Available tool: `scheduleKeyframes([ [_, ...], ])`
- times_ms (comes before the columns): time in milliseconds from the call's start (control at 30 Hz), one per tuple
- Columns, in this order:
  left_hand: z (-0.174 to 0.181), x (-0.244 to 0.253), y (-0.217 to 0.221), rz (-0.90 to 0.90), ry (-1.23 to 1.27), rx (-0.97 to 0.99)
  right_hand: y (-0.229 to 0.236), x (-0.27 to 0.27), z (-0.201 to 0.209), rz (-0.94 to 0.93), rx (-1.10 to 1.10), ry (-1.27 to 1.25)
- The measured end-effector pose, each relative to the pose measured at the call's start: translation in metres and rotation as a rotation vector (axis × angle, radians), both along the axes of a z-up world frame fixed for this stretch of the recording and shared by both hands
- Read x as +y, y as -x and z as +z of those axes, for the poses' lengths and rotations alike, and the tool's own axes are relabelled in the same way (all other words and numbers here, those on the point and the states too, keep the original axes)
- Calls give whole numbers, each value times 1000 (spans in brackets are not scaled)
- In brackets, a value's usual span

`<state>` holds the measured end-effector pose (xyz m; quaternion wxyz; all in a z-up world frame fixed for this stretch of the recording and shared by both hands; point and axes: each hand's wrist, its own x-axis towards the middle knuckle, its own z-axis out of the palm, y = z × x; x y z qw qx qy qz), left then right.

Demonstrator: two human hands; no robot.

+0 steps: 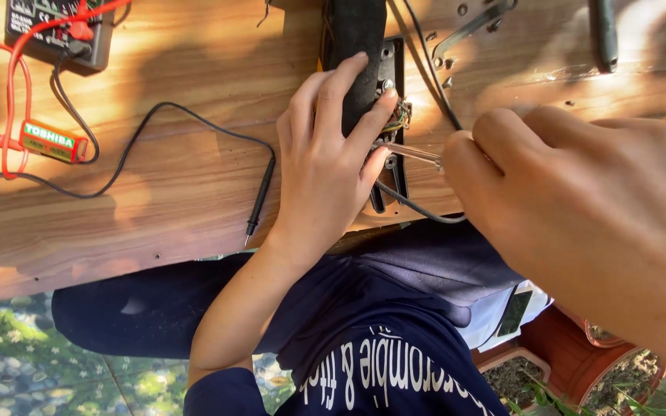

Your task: The person disassembles a black handheld power tool, removes the internal switch, and replaces it with a new one. They use a screwdriver to remove and tighten screws, connect wires to the new switch, and reassemble the tool housing.

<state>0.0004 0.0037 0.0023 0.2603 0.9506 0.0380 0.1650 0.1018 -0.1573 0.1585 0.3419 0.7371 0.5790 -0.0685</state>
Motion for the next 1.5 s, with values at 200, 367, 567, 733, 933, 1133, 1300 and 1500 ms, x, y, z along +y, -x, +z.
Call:
scheduleKeyframes([
  [200,-6,-3,1,46,-3,-13,-12,-20,-16,87,-54,-102],
  [367,-9,-4,2,46,14,0,-17,-22,-28,79,-28,-148],
  [567,-8,-4,1,52,-2,-12,-19,-18,-34,111,-34,-119],
  [733,-8,-4,1,46,0,-3,-19,-22,-35,86,-31,-138],
  [933,-7,-4,1,42,-14,9,-19,-20,-33,89,-3,-150],
  [1133,-5,-4,1,42,-16,9,-16,-20,-33,130,-41,-150],
  [1300,-4,-3,1,38,4,12,-17,-18,-33,153,-54,-146],
  [1500,-4,-4,1,40,-4,11,-17,-19,-32,136,-80,-145],
])
